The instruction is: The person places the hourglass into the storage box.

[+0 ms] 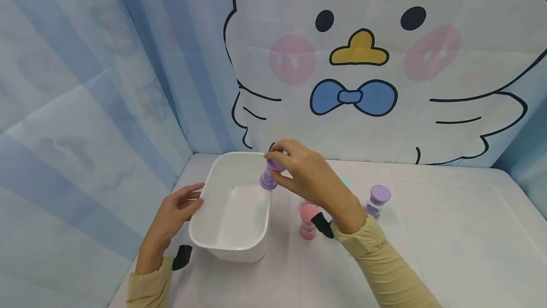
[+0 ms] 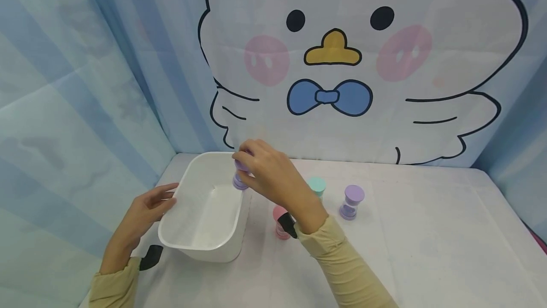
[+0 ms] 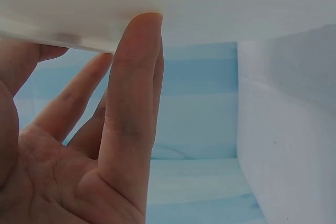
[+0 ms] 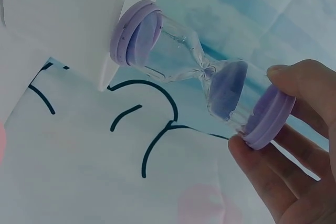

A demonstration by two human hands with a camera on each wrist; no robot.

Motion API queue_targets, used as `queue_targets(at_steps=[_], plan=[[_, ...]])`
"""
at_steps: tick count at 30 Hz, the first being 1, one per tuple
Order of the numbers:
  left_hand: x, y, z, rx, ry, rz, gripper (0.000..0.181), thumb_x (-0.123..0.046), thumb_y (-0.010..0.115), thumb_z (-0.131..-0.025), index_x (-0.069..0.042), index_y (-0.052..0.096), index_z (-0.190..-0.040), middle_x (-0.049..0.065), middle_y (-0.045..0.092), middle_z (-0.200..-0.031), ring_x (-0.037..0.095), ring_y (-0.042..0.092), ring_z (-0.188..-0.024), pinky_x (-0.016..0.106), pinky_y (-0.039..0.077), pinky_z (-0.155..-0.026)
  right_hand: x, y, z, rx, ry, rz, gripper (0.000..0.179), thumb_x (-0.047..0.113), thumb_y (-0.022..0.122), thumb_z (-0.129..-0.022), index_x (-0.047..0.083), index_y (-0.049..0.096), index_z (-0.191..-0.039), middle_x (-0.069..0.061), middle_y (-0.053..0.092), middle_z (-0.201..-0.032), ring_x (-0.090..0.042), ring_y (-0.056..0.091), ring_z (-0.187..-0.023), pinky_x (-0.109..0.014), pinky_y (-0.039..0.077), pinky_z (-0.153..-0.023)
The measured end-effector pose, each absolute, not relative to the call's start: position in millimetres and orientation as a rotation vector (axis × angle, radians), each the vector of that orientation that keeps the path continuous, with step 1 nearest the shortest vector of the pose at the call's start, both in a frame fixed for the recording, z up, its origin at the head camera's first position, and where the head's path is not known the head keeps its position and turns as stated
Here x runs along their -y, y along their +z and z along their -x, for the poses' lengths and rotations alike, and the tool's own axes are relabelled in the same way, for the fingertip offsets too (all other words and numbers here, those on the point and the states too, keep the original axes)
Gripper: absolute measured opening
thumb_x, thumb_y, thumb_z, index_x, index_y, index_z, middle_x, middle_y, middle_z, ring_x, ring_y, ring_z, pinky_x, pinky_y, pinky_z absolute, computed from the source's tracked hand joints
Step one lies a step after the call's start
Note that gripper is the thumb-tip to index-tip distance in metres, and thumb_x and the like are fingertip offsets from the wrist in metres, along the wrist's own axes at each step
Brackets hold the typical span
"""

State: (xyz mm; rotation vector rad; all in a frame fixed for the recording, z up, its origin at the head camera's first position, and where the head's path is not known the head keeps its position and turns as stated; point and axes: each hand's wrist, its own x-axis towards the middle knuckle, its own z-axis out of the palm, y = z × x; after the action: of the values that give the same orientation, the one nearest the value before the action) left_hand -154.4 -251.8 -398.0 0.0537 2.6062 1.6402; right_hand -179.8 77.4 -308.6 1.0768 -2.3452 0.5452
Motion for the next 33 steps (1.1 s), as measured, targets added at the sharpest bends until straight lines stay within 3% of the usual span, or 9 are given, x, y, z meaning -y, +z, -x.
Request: queue_targets(at_steps=[16,24,33], plan=[[251,-402,155,-2.613,1.611,-0.007,0.058,-0.034,0.066,-0.096,-0.010,0.048,-0.146,0.020,0.057,-0.137,0.027,0.065,-0.113,0.026,0.056,-0.080,-64,-311,190,2.338,0.543,-1.131,0.025,0.015,0.076,-0.088,0.010,0.071,-0.112,-0.002,0.064,-0.108,-0.014,0.059,-0.103,-0.024,0.055,-0.084],[250,-400,153,-2.600,1.653,-0.004,0.056,-0.033,0.067,-0.096,-0.011,0.051,-0.145,0.019,0.059,-0.135,0.002,0.065,-0.098,0.024,0.055,-0.078,-58,-311,194,2.339,0.544,-1.144,0.026,0.015,0.077,-0.087,0.009,0.071,-0.112,-0.002,0.064,-0.108,-0.014,0.059,-0.103,-0.024,0.055,-0.084],[247,-398,151,-2.605,1.667,0.009,0.054,-0.033,0.066,-0.096,-0.011,0.052,-0.143,0.020,0.059,-0.134,-0.003,0.064,-0.095,0.023,0.055,-0.078,-52,-309,198,2.344,0.519,-1.157,0.024,0.016,0.076,-0.088,0.009,0.072,-0.111,-0.002,0.064,-0.108,-0.013,0.059,-0.100,-0.023,0.055,-0.084]])
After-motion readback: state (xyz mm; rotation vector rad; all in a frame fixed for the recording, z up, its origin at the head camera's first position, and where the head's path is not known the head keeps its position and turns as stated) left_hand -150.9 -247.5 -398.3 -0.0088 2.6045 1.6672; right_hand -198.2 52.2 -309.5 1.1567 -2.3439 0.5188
